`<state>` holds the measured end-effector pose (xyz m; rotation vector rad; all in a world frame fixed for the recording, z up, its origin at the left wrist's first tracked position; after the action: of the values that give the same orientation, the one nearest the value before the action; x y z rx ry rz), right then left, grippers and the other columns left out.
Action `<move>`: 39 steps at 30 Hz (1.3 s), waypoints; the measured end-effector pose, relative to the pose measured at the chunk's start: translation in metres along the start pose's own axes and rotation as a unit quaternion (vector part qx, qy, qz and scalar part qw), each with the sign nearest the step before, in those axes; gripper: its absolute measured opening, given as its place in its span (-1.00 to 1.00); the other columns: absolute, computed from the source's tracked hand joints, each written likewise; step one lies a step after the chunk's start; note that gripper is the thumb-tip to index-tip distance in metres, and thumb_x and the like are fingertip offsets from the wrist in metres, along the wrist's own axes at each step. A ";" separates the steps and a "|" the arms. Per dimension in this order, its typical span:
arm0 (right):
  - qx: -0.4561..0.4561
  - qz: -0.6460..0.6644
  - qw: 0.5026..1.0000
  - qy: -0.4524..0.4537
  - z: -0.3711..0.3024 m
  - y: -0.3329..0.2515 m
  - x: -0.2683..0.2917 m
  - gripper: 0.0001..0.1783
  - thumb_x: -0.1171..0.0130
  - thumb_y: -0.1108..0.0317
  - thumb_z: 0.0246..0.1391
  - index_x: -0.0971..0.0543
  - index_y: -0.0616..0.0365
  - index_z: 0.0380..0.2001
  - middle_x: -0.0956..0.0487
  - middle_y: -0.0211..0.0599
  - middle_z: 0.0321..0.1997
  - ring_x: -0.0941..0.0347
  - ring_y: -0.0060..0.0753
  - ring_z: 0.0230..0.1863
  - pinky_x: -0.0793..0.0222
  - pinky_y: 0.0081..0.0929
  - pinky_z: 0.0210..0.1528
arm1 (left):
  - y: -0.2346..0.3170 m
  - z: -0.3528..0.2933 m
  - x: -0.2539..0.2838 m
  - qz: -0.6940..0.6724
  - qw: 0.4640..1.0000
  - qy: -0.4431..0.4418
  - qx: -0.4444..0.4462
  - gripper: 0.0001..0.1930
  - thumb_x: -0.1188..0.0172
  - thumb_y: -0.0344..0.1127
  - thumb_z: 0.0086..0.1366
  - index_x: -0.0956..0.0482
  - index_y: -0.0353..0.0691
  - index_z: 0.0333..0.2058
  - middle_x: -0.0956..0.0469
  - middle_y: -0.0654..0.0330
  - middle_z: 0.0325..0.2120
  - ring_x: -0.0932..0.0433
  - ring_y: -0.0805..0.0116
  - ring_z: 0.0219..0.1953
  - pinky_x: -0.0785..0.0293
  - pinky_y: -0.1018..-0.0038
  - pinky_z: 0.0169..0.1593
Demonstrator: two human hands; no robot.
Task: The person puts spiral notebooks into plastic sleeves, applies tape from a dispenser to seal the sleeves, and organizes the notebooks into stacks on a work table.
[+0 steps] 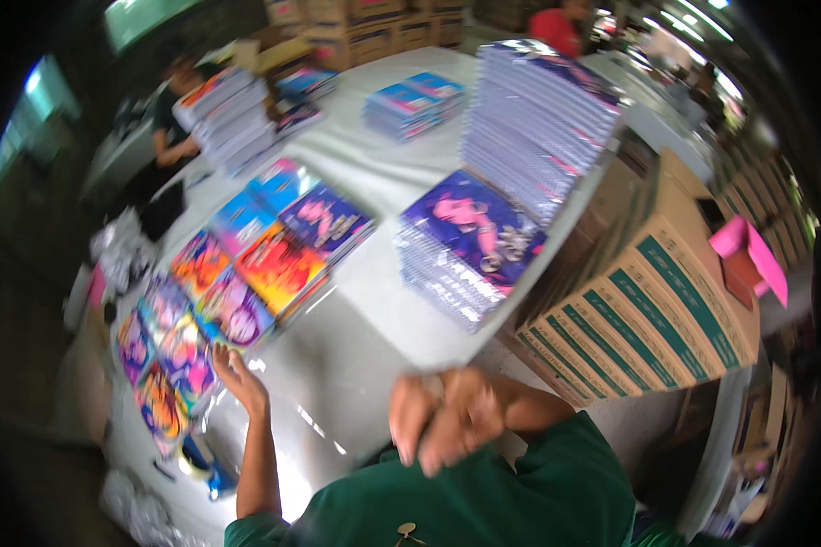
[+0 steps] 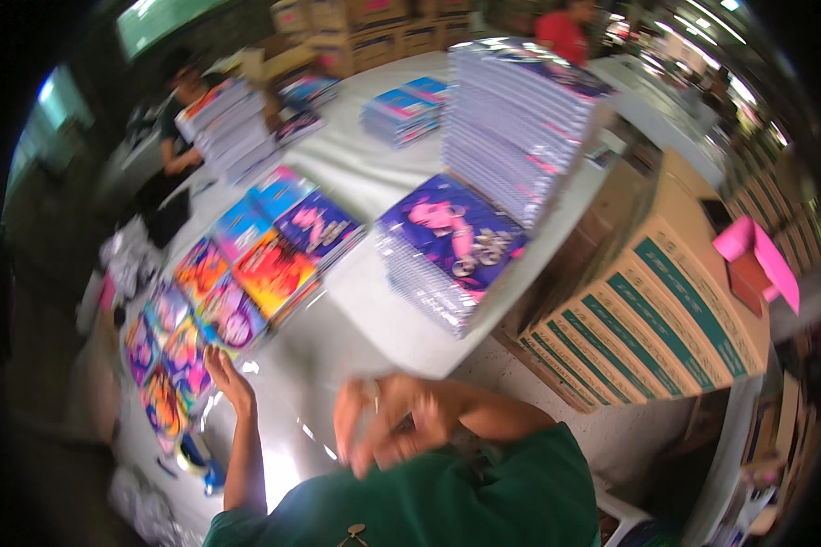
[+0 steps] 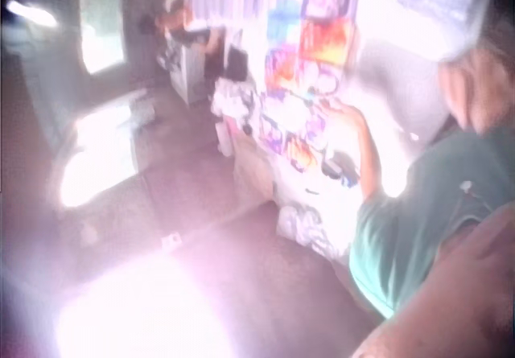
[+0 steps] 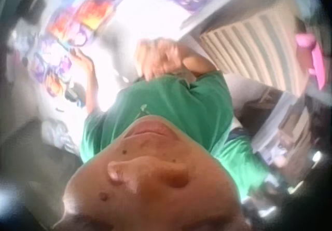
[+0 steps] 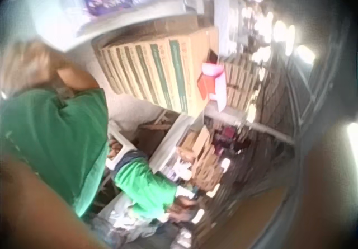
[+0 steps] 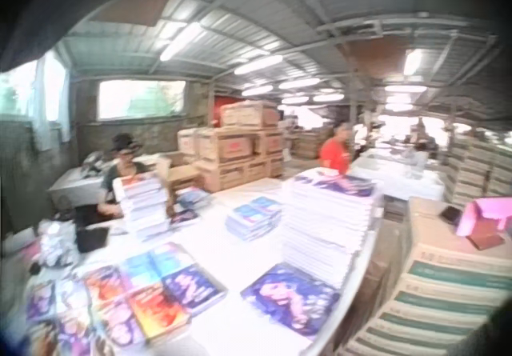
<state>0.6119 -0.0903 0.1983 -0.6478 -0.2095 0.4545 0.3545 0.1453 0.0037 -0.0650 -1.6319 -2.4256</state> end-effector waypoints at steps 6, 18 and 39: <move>-0.067 0.215 0.943 -0.244 0.040 0.036 -0.070 -0.86 -0.12 0.23 0.10 -0.56 -0.02 -0.30 -0.49 -0.46 -0.28 -0.39 -0.34 -0.21 -0.21 -0.36 -0.14 | -0.077 -0.058 0.158 0.177 0.964 0.118 0.161 -0.48 0.05 -0.10 0.34 -0.20 -0.41 0.09 -0.36 -0.07 -0.03 -0.34 0.18 0.03 -0.23 0.42 0.09; -0.232 -0.092 0.968 0.017 0.045 0.163 -0.012 -0.87 -0.23 0.38 -0.04 -0.54 0.17 -0.40 -0.54 -0.36 -0.31 -0.43 -0.38 -0.20 -0.29 -0.37 -0.07 | -0.095 -0.001 0.216 0.290 0.922 0.234 0.099 -0.51 -0.11 -0.25 0.24 -0.28 -0.46 0.04 -0.42 -0.11 -0.05 -0.42 0.13 0.01 -0.28 0.39 0.06; -0.463 -0.708 0.528 0.072 -0.053 0.392 0.250 -0.32 -0.13 -0.02 -0.02 -0.30 0.17 0.09 -0.25 -0.08 0.22 -0.10 -0.07 0.27 -0.08 0.05 0.16 | -0.022 0.030 0.006 0.205 0.947 -0.246 0.030 -0.48 -0.14 -0.51 0.03 -0.34 -0.33 0.05 -0.53 -0.04 -0.18 -0.53 0.11 -0.14 -0.42 0.33 -0.07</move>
<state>0.7154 0.2746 -0.0748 -1.2925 -0.7558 -1.4569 0.3412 0.1799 -0.0042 -0.9676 -1.6572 -2.1337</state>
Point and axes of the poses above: each hand's wrist, its own z-axis towards the middle knuckle, its own x-axis out of the back of the hand, y = z × x, the point moved 1 cm from there along z, towards the middle knuckle
